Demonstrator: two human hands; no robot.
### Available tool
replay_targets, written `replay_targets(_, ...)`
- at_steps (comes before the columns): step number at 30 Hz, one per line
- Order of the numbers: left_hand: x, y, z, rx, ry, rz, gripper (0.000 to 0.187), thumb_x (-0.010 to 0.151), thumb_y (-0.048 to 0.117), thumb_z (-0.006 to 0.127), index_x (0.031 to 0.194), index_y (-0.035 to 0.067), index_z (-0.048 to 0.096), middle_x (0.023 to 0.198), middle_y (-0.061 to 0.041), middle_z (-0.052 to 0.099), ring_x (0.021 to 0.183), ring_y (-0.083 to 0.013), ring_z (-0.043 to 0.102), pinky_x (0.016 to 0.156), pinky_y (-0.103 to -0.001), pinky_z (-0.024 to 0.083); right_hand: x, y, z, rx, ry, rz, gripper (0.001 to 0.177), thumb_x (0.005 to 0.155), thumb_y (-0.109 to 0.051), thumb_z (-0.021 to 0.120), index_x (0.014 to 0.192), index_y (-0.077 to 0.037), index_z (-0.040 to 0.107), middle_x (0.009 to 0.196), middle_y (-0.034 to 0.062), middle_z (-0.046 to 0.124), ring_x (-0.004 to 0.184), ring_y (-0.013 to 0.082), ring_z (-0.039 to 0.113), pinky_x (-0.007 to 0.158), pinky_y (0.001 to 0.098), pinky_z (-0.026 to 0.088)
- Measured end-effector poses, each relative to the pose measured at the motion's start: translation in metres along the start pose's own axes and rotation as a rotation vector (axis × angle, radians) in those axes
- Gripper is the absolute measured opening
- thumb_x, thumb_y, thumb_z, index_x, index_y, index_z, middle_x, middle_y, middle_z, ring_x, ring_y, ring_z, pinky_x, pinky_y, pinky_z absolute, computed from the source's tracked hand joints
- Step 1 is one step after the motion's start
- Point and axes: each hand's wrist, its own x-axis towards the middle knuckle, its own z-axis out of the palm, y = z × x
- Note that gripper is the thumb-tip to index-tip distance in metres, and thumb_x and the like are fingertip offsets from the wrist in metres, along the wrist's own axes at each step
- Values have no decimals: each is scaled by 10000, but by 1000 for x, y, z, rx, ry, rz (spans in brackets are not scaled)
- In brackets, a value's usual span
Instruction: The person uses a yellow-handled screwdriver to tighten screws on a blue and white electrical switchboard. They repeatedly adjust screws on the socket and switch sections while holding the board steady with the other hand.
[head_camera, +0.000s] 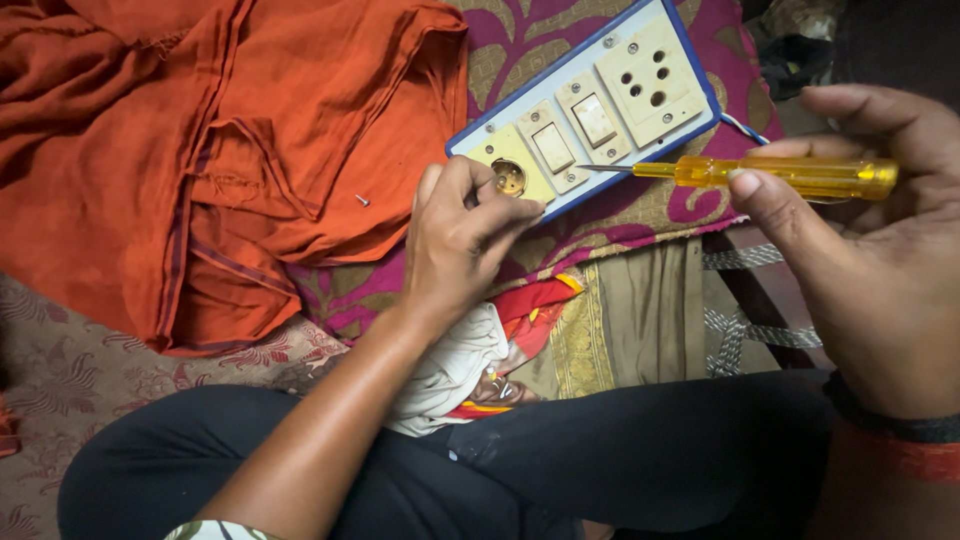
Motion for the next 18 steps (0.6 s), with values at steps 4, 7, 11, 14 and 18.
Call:
replay_targets(4,0,-2,-1,28,-8,74,174,816,124,842,983,155,802,914,-47,529,882,-246,530,774,-382,442,0,-1,-1,-36,-9,-31,397,1054,-17,658,1380,49,441,1149,169,672,1095,215,719,968,321,639)
replay_targets(7,-1,-1,1,8,9,18,134,851,132,857,966,139,789,901,-39,534,874,-235,527,760,-375,436,-1,-1,-1,-70,-15,-48,397,1065,-16,659,1389,54,440,1151,184,673,1109,231,721,979,334,640)
replay_targets(11,-1,-2,2,-16,7,17,150,838,133,855,972,134,788,904,-43,536,884,-239,532,773,-376,450,0,-1,-1,-92,-19,-45,400,1061,-25,659,1384,56,438,1135,184,679,1100,238,726,956,336,644)
replay_targets(14,0,-3,2,-16,0,27,162,833,119,855,980,142,789,916,-46,540,894,-241,543,779,-381,462,0,-2,0,-98,-18,-51,399,1068,-24,656,1390,61,436,1146,191,678,1112,247,727,973,339,644)
replay_targets(18,-1,-4,1,76,-19,103,217,809,88,835,1005,172,790,981,-55,569,938,-253,575,797,-391,487,-1,-2,1,-104,-15,-37,403,1064,-29,661,1389,59,439,1142,188,681,1096,241,731,949,333,645)
